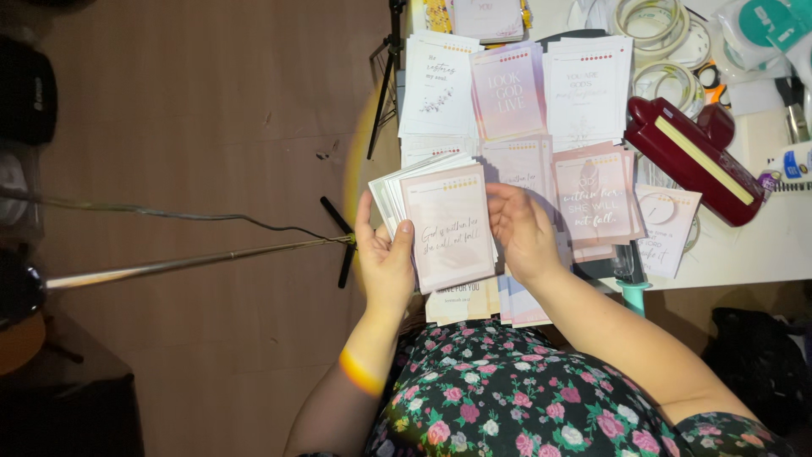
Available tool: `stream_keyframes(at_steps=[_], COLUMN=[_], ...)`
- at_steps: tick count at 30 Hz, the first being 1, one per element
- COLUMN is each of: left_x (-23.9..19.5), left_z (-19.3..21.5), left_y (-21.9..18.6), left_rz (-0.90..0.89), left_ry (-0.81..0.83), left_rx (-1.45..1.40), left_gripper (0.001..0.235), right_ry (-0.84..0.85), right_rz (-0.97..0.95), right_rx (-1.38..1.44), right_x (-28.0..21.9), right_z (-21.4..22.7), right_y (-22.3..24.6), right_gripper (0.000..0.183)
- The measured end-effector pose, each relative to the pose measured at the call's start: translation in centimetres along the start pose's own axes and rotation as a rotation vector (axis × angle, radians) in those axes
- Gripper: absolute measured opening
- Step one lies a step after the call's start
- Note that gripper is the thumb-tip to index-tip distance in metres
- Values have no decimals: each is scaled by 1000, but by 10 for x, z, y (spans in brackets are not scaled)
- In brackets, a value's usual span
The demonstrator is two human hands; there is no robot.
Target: The person sorts through a stack of small printed cards on a table, repeatedly picking up individual cards, flipping them, and placing them into separate piles. The person handles the cards by hand without using any tools.
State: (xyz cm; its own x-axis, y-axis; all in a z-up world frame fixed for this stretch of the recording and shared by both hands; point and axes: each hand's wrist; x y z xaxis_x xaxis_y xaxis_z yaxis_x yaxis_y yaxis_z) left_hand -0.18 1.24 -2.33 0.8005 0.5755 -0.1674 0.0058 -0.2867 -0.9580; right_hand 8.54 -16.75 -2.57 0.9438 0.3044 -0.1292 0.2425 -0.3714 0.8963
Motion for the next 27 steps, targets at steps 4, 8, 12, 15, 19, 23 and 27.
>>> stream_keyframes(at_steps=[4, 8, 12, 15, 19, 23, 27], left_x=[1, -1, -3, -9, -13, -15, -14], left_z=[-10, -25, -27, -33, -33, -33, -31], left_y=[4, -3, 7, -13, -14, -16, -28], left_rz=[33, 101, 119, 44, -62, -190, -242], left_ry=[38, 112, 134, 123, 110, -38, -54], left_rx=[-2, -151, -199, -108, 7, 332, 540], left_gripper=[72, 65, 62, 78, 76, 29, 19], right_ry=[-54, -111, -148, -155, -143, -149, -146], right_rz=[28, -52, -54, -52, 70, 175, 195], right_rx=[-176, -35, 26, -33, -177, -316, -342], right_x=[-6, -10, -14, -19, -25, -31, -38], right_z=[3, 4, -4, -9, 4, 17, 18], right_y=[6, 13, 19, 30, 22, 20, 25], right_gripper=[46, 41, 41, 42, 41, 37, 33])
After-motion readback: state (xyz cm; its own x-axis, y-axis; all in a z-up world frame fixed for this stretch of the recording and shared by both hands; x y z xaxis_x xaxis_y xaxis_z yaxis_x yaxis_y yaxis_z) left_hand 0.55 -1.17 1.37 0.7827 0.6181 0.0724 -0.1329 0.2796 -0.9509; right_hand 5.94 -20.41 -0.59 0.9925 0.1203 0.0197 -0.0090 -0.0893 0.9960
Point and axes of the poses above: each hand's wrist, its own x-axis towards the middle knuckle, its own z-axis out of the back of the hand, y = z × x, and after that the axes turned 12 degrees about x, right-handed
